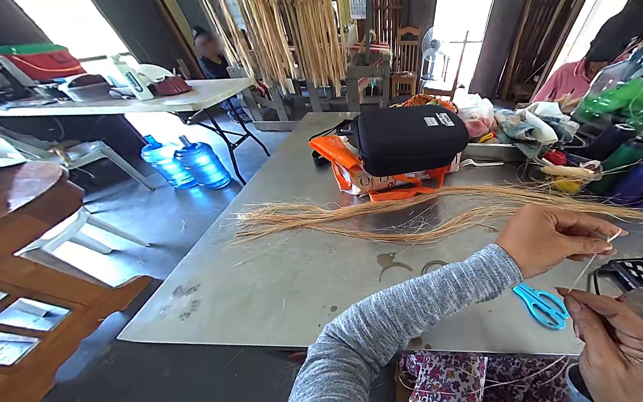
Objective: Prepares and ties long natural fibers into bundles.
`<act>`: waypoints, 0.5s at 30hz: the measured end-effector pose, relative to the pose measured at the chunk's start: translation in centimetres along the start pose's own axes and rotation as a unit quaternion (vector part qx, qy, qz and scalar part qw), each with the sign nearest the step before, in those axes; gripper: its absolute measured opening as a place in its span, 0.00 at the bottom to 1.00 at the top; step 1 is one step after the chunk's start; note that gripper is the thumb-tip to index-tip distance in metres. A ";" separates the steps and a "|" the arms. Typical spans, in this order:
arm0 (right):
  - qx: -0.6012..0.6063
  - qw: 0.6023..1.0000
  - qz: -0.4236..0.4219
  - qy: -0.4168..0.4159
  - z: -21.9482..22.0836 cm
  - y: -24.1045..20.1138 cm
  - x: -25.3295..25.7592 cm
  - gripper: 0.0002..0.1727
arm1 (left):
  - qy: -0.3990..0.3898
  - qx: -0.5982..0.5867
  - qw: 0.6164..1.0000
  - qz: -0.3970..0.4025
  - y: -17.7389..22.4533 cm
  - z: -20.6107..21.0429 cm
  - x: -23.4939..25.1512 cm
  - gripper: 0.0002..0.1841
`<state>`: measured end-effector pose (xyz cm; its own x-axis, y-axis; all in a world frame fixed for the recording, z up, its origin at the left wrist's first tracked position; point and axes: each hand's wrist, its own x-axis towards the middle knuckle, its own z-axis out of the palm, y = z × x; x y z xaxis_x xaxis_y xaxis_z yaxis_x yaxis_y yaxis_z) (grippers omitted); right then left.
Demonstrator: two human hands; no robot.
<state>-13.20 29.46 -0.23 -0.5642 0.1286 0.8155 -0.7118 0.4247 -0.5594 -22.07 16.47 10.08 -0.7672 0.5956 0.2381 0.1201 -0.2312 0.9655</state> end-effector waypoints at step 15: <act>0.114 0.981 0.139 0.077 -2.6 0.4 0.8 0.16 | -0.123 0.036 0.987 -0.097 -0.8 0.0 -0.1 0.06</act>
<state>-12.81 32.05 0.61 -0.6928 0.3521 0.6293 -0.6241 0.1444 -0.7679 -22.08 16.63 9.29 -0.6043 0.7946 0.0577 0.0368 -0.0444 0.9983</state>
